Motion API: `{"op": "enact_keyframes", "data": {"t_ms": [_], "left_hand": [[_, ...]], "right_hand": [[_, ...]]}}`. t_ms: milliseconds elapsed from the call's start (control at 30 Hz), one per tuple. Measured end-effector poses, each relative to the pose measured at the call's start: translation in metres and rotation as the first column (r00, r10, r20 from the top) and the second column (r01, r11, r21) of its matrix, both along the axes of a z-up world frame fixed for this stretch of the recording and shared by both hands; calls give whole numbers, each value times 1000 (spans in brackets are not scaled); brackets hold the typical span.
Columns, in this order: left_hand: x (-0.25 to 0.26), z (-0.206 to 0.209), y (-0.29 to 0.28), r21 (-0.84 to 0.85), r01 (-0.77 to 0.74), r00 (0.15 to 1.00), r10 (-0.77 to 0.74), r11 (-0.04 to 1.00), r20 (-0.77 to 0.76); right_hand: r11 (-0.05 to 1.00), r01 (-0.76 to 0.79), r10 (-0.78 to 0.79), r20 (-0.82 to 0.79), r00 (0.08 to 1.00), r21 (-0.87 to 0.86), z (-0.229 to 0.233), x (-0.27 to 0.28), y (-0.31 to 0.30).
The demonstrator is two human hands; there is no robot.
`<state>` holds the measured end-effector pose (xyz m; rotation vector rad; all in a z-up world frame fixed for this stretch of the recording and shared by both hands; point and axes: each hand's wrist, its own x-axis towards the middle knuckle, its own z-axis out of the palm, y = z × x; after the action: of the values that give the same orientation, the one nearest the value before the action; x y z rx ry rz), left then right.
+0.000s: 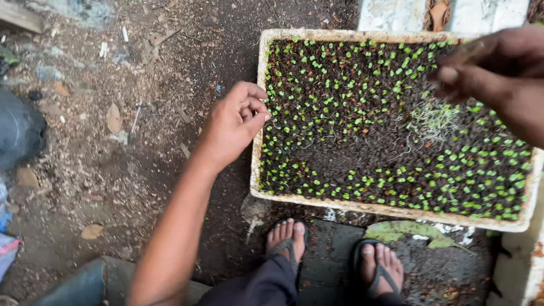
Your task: The person uses a small wooden stick to carefully pull weeds from a tray of seedlings. They repeatedly insert the stick into the soil, extract unwanted plants, and place them in a pile within the tray.
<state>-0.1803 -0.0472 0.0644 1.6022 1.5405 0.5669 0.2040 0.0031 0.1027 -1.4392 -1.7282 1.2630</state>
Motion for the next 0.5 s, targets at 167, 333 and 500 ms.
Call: {"op": "enact_keyframes", "data": {"t_ms": [167,333,500], "left_hand": [[-7,-22,15,-113,42,997,-35,993,63],[2,-47,14,-195,113,990,-126,974,-59],[16,-62,3,-84,352,926,-333,932,179]], "right_hand": [[966,259,-247,-269,931,10,-12,-77,-56],[848,475,-526,-476,705,-233,-99,-102,-109],[759,556,-652,-403,643,-340,-138,-117,-123]]}}
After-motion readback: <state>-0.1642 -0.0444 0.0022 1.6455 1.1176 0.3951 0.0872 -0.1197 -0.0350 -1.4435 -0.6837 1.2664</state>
